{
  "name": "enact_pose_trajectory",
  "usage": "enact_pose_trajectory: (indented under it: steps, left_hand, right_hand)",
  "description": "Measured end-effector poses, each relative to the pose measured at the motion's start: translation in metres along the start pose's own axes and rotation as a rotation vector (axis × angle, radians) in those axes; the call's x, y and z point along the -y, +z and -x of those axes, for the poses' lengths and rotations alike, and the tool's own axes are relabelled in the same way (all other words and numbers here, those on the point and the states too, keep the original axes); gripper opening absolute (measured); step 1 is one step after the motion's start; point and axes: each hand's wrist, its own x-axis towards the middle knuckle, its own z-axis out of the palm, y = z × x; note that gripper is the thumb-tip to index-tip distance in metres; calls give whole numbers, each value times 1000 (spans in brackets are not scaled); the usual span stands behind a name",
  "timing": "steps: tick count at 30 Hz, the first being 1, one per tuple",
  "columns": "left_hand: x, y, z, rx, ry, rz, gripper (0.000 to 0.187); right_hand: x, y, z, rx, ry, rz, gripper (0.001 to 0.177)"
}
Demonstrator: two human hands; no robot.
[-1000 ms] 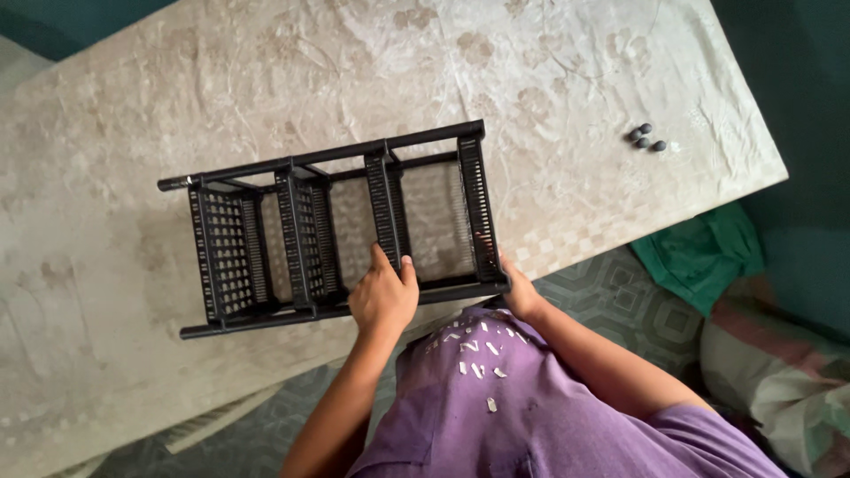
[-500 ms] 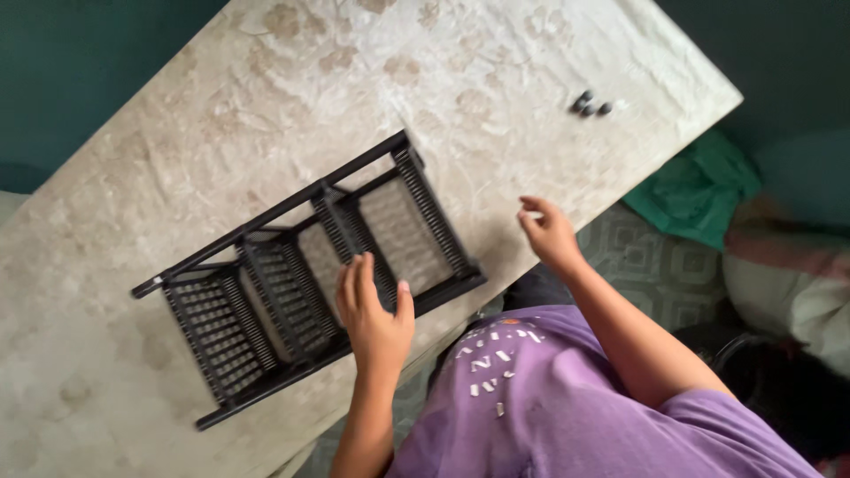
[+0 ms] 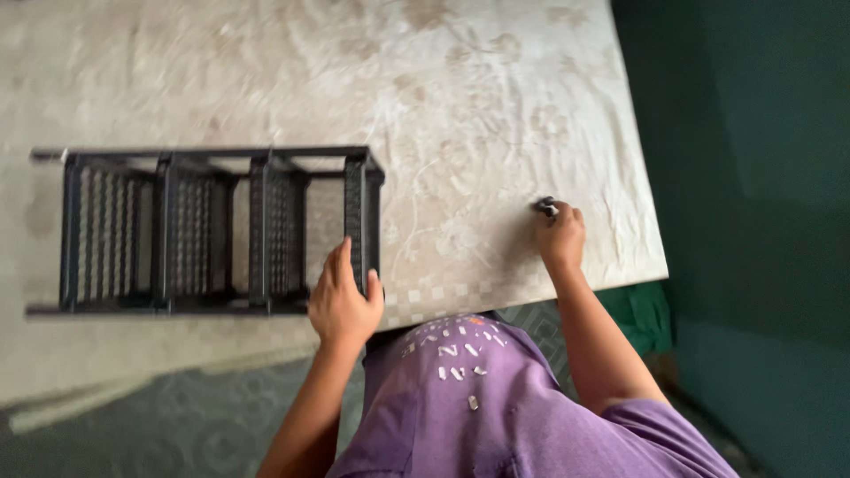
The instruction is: The person assembles a black plastic storage rack on a table. They insert four vertical legs into the base, attach a side panel, and secure the structure with small black caps. The rack is then placed upright on the table.
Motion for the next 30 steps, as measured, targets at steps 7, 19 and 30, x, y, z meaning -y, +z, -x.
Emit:
enact_pose_trajectory:
  steps: [7,19,30]
  left_hand:
    - [4,16,-1,-74,-52,-21,54]
    - [21,1,-27,-113,12,505,28]
    - [65,-33,7,7,120,-256,40]
  right_hand:
    - [-16,-5,-8,12,-169,7,21]
    - [78,-26,29,553,287,-1051,19]
    - [199,9,102,1006,201,-1094,25]
